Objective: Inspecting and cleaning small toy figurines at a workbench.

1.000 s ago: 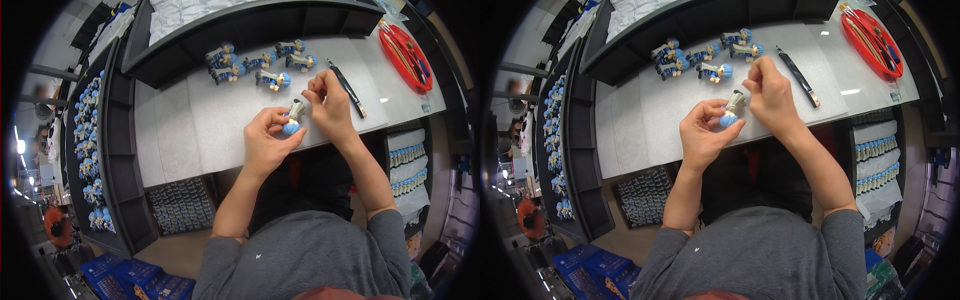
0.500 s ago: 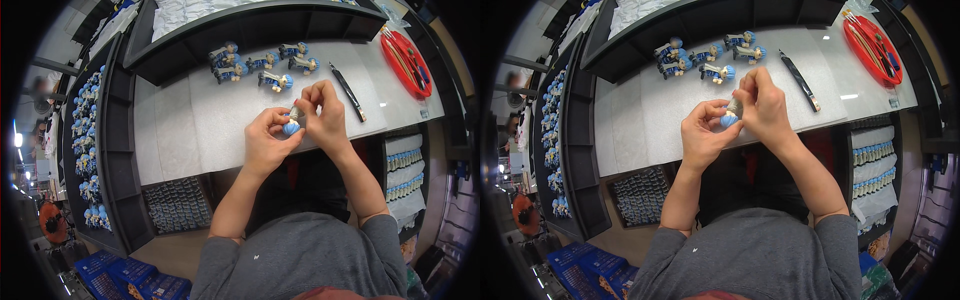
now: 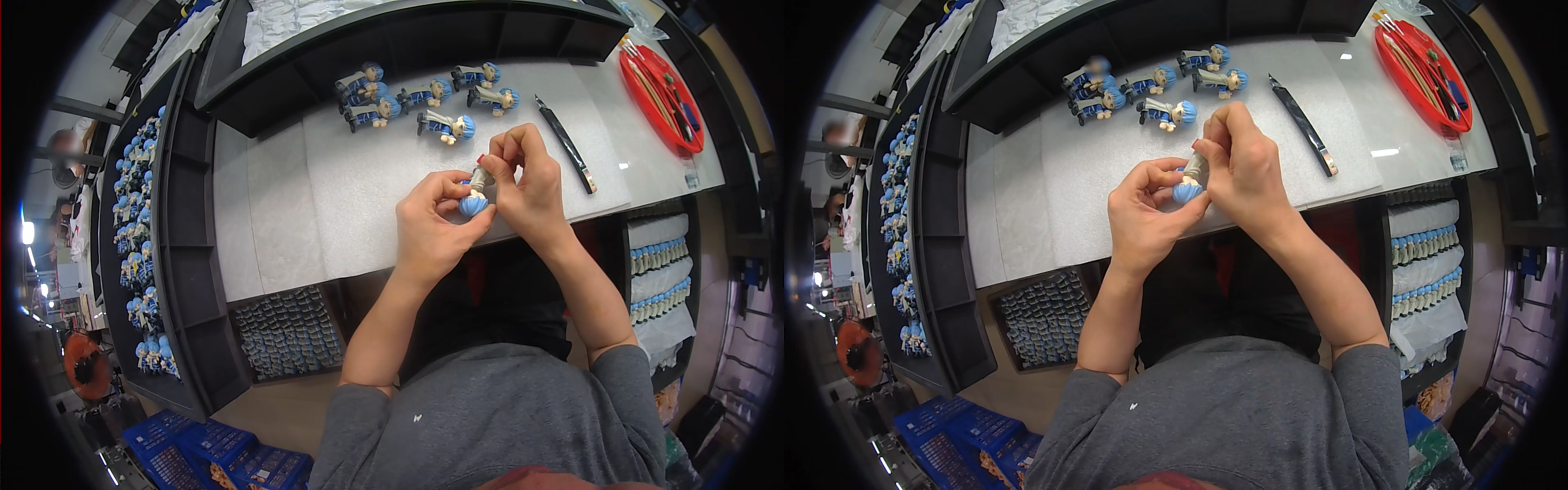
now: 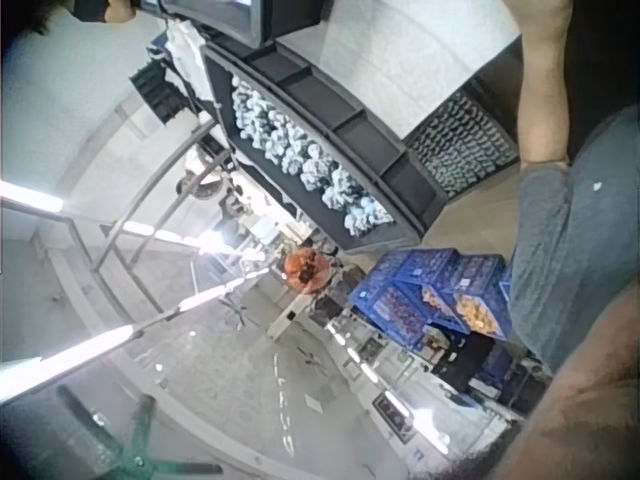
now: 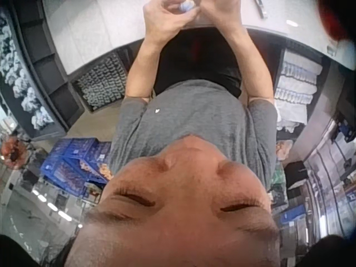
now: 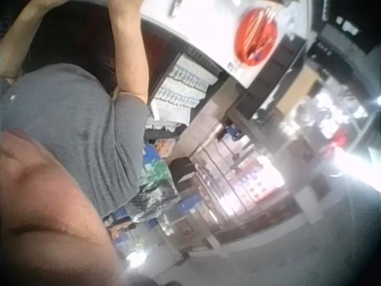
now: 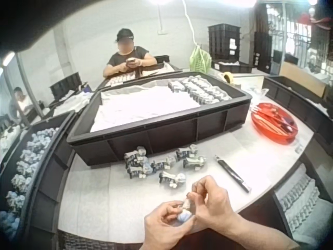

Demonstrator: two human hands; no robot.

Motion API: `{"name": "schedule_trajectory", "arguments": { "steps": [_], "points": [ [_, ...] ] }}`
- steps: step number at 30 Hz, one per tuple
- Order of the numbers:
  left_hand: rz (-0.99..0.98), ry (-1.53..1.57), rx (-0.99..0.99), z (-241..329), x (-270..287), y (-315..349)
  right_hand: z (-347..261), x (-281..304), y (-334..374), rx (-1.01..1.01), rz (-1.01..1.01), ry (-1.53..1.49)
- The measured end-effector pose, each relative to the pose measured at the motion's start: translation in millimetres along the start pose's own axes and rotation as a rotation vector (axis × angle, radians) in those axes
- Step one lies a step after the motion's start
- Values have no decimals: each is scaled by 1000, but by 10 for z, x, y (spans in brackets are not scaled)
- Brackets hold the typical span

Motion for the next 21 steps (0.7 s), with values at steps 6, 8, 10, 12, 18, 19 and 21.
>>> {"name": "schedule_trajectory", "arguments": {
  "steps": [6, 8, 10, 12, 18, 19, 21],
  "points": [
    [-34, 20, 6, -21, -3, -6, 70, 58, -53, 31, -13, 66],
    [-21, 60, 59, -23, 12, 9, 169, 191, -171, 4, 66, 146],
    [-28, 82, 44, -14, 23, -15, 237, 383, -211, 4, 128, 155],
    [-29, 105, 30, -6, 34, -23, 297, 561, -271, 14, 192, 199],
    [-45, 105, 19, -11, 32, -41, 513, 951, -502, -38, 223, 287],
    [-45, 72, 6, -6, 35, -47, 566, 969, -536, -80, 196, 314],
    [-46, 36, -10, 1, 36, -53, 640, 990, -563, -120, 171, 337]
  ]
}}
Point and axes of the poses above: each hand's wrist, its own y-axis away from the middle knuckle, its own x-axis out of the back of the hand, z = x × y, the point moved 4 cm from there along -y, towards the middle knuckle, and after that the axes turned 2 degrees about -z, right-handed, at the moved point
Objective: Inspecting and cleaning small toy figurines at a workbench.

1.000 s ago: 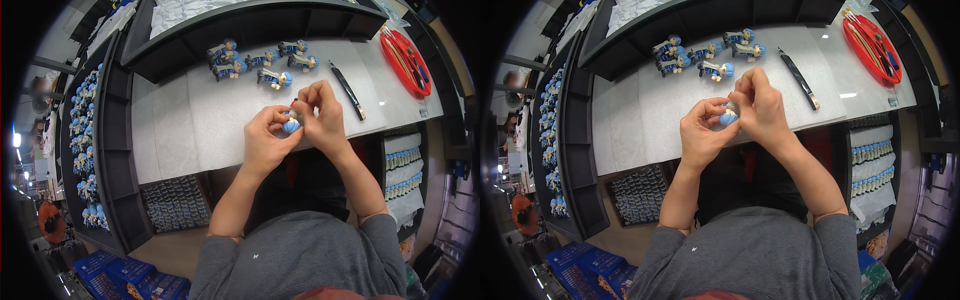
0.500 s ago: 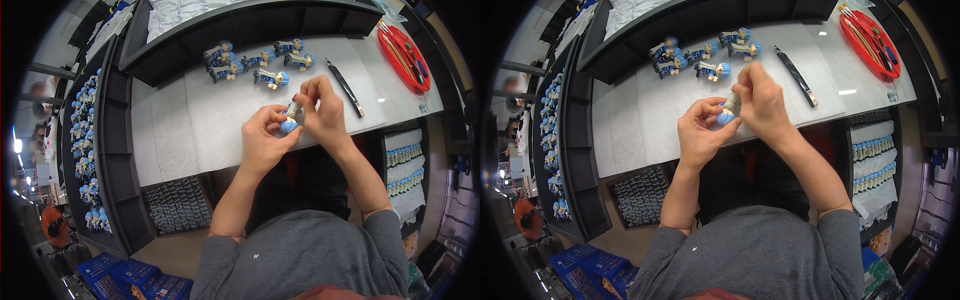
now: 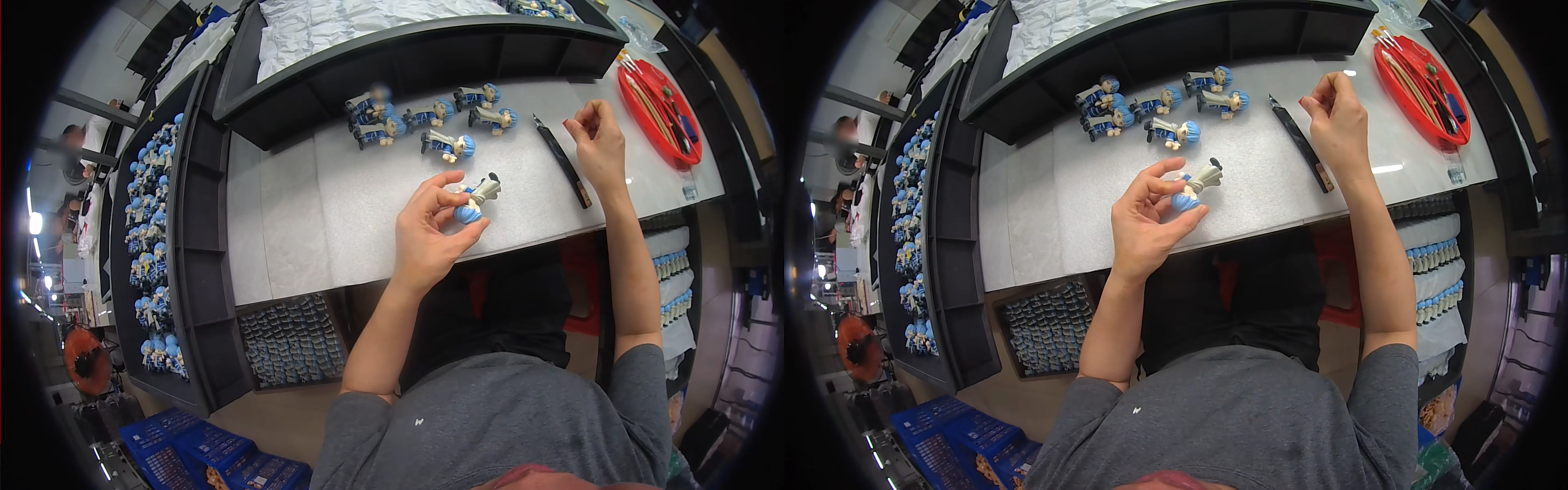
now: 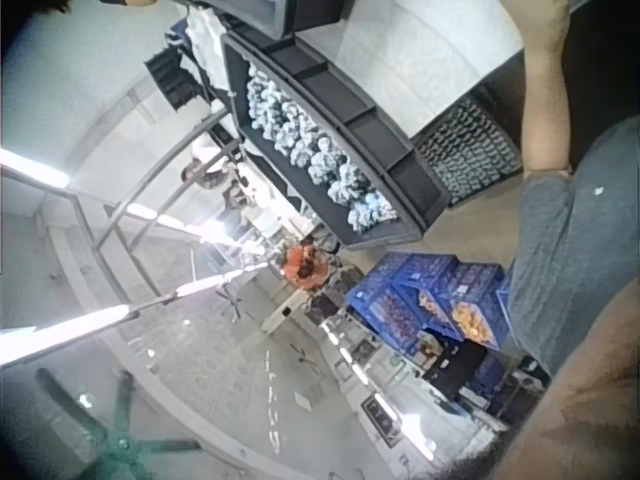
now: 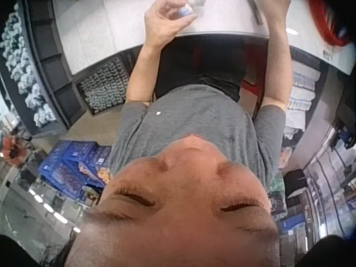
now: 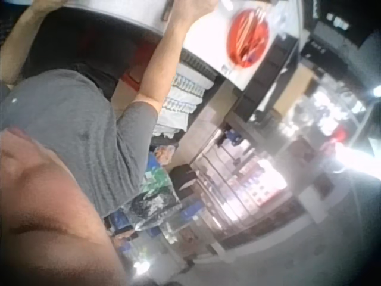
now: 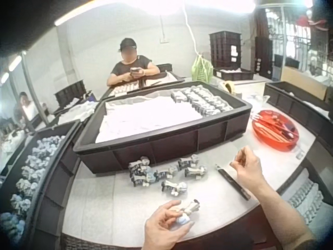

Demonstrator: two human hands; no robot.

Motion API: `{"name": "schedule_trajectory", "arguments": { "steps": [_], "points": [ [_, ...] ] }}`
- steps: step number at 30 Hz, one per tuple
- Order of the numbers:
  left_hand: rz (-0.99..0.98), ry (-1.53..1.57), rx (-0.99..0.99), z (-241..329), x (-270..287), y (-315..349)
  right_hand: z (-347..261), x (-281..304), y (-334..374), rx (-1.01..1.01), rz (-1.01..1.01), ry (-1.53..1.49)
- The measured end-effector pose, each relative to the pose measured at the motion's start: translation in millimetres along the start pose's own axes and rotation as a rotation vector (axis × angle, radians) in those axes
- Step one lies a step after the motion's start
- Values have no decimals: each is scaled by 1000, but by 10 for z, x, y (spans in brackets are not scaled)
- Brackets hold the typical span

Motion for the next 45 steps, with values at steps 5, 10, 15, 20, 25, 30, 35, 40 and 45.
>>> {"name": "schedule_trajectory", "arguments": {
  "steps": [5, 10, 15, 20, 25, 30, 35, 40, 45],
  "points": [
    [11, 5, -6, 4, 5, -2, 130, -75, 10, -90, -145, 46],
    [8, -18, 22, 5, -10, -8, 146, -94, 28, -128, -201, 44],
    [15, 19, 93, -20, -22, 9, -132, -60, 216, -54, -92, -132],
    [43, -14, 66, -24, 0, 21, -561, -277, 578, 152, -279, -360],
    [63, -44, 32, -22, -2, 21, -721, -413, 699, 85, -325, -473],
    [74, -67, 5, -11, 0, 31, -843, -544, 787, 186, -226, -308],
    [93, -67, -6, -12, -9, 33, -802, -567, 805, 190, -174, -206],
    [113, -59, -18, -25, 5, 35, -812, -593, 825, 237, -184, -201],
    [93, -85, 3, -28, -9, 40, -815, -596, 805, 222, -173, -242]
  ]
}}
Point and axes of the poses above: each hand's wrist, its own y-axis away from the middle knuckle, its own x-axis out of the back of the hand, z = x × y, the point moved 4 cm from there along -y, towards the middle knuckle, and after that the axes turned 2 degrees about -z, right-handed, at the moved point
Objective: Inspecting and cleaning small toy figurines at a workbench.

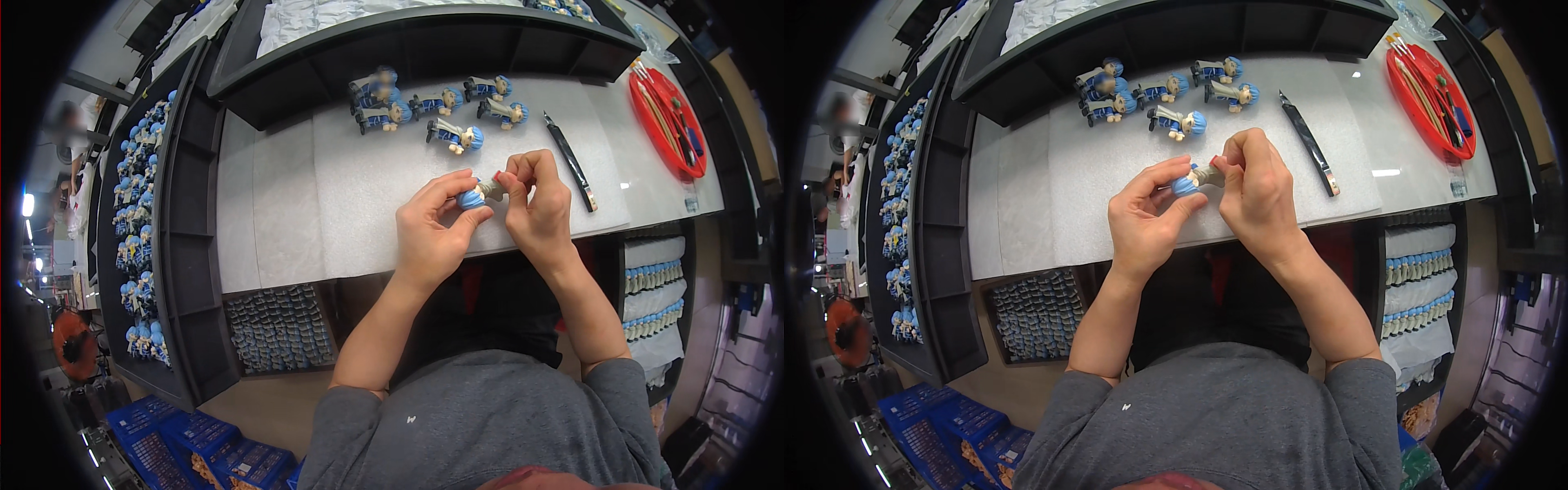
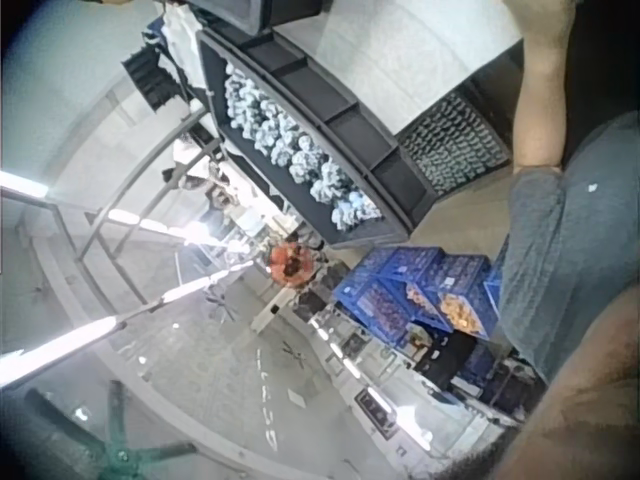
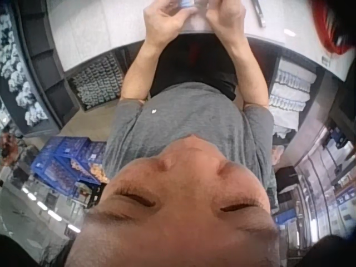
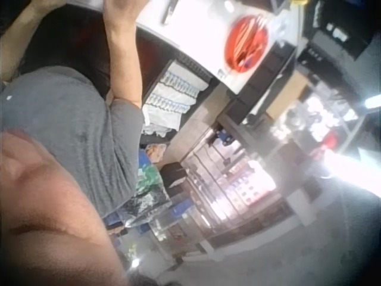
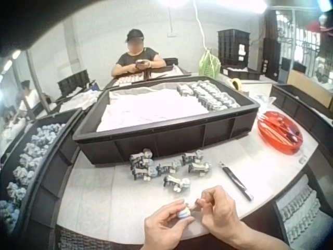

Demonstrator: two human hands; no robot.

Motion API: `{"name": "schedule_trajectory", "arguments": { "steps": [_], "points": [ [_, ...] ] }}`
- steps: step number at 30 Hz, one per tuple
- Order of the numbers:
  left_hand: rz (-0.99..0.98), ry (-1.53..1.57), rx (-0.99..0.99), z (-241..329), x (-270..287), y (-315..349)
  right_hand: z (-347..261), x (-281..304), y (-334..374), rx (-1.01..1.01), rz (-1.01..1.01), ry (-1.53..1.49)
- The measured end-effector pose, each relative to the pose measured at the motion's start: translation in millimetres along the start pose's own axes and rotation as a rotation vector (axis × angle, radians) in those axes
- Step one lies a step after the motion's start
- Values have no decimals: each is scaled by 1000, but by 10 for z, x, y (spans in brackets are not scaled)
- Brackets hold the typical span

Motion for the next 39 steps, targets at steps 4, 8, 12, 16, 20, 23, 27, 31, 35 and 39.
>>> {"name": "schedule_trajectory", "arguments": {
  "steps": [4, 8, 12, 16, 20, 23, 27, 31, 35, 39],
  "points": [
    [38, 58, 7, -8, 6, -3, -16, -9, 15, 15, -20, 49],
    [30, 19, -12, -1, 0, -1, 0, 8, 10, -16, 27, 26],
    [30, 58, 11, -10, -8, 7, -14, 0, 40, -11, 10, 1],
    [32, 63, 31, 6, 5, 5, 122, 152, -43, -49, 65, 144],
    [19, 73, 13, 24, 13, -5, 439, 608, -129, -155, 244, 72],
    [-4, 119, 31, 31, 16, -11, 653, 871, -233, -126, 270, 133],
    [-12, 162, 29, 50, 23, -22, 891, 1012, -306, -367, 137, 360],
    [-35, 181, 1, 63, 21, -35, 683, 965, -264, -175, 125, 563],
    [-46, 200, 11, 56, 16, -33, 289, 694, -62, -4, -2, 128],
    [-58, 171, 18, 58, 9, -27, 66, 389, 77, -24, -192, -77]
  ]
}}
Point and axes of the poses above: each hand's wrist, its own y-axis away from the middle knuckle, its own x-axis out of the back of the hand, z = x × y, the point moved 4 cm from there along -y, towards the middle knuckle, and after that the axes turned 2 degrees about -z, right-handed, at the moved point
